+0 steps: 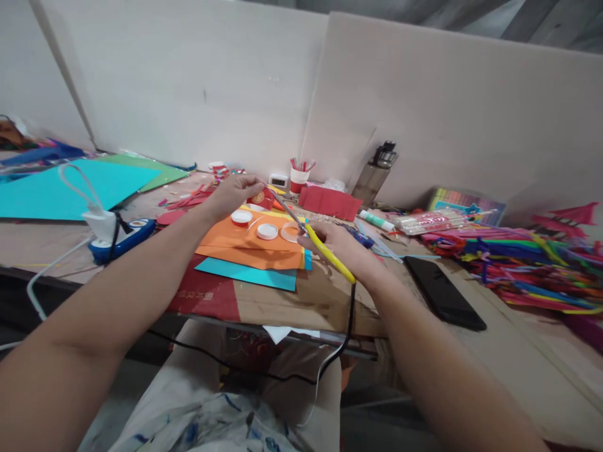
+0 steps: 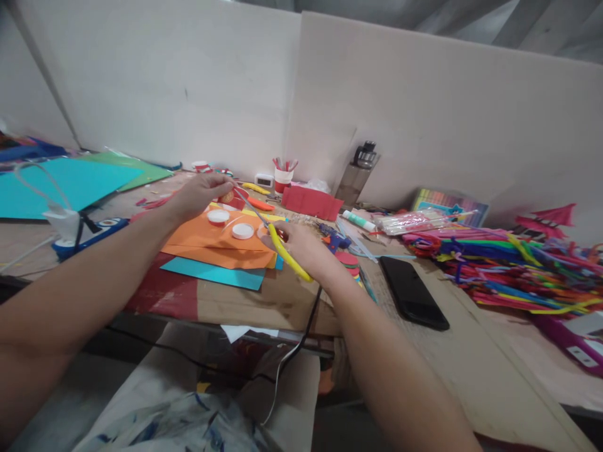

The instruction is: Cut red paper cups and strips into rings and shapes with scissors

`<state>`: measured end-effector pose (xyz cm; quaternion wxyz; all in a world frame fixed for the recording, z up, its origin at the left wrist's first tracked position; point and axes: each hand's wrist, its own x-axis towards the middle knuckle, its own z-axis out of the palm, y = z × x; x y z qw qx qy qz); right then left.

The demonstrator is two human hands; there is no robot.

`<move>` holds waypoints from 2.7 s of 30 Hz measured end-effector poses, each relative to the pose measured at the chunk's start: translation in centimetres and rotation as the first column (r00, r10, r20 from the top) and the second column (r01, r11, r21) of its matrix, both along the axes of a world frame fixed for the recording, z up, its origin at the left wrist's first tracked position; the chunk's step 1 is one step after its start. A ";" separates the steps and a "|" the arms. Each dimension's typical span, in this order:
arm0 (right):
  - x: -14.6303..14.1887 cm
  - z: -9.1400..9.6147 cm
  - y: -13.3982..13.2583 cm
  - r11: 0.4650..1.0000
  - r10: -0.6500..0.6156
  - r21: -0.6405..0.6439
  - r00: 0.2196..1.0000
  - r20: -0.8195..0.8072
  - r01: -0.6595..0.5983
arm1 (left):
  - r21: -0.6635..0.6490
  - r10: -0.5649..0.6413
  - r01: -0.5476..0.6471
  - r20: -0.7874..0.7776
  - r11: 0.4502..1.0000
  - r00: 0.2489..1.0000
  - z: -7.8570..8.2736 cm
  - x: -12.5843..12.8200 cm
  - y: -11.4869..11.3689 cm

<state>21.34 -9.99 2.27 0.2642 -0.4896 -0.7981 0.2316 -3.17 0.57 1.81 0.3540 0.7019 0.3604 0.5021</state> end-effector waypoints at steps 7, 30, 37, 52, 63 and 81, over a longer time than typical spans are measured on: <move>0.1 0.4 -0.2 0.992 0.097 -0.074 0.995 -0.034 -0.099 | 0.006 -0.073 0.073 -0.015 0.997 0.997 -0.4 0.2 -0.2; -0.4 -0.6 -0.3 0.990 0.028 -0.138 0.993 -0.112 -0.043 | 0.098 0.397 -0.453 0.343 0.886 0.851 -2.1 1.9 0.1; -0.4 -0.9 -0.2 0.981 -0.058 -0.193 0.987 -0.149 0.028 | -0.072 0.127 -0.109 0.339 0.991 0.932 -2.0 3.1 -1.7; -1.7 -0.5 -1.2 0.944 -0.132 -0.330 0.943 -0.306 0.025 | -0.147 0.135 -0.075 0.459 0.986 0.878 -1.6 4.9 -1.9; -1.6 -0.3 -1.3 0.943 -0.132 -0.332 0.934 -0.332 0.015 | -0.223 0.071 0.041 0.473 0.974 0.878 -1.0 4.6 -2.2; -3.4 -1.1 -1.9 0.895 -0.361 -0.402 0.840 -0.406 0.191 | -0.248 0.121 -0.003 0.462 0.969 0.878 0.9 6.3 -1.6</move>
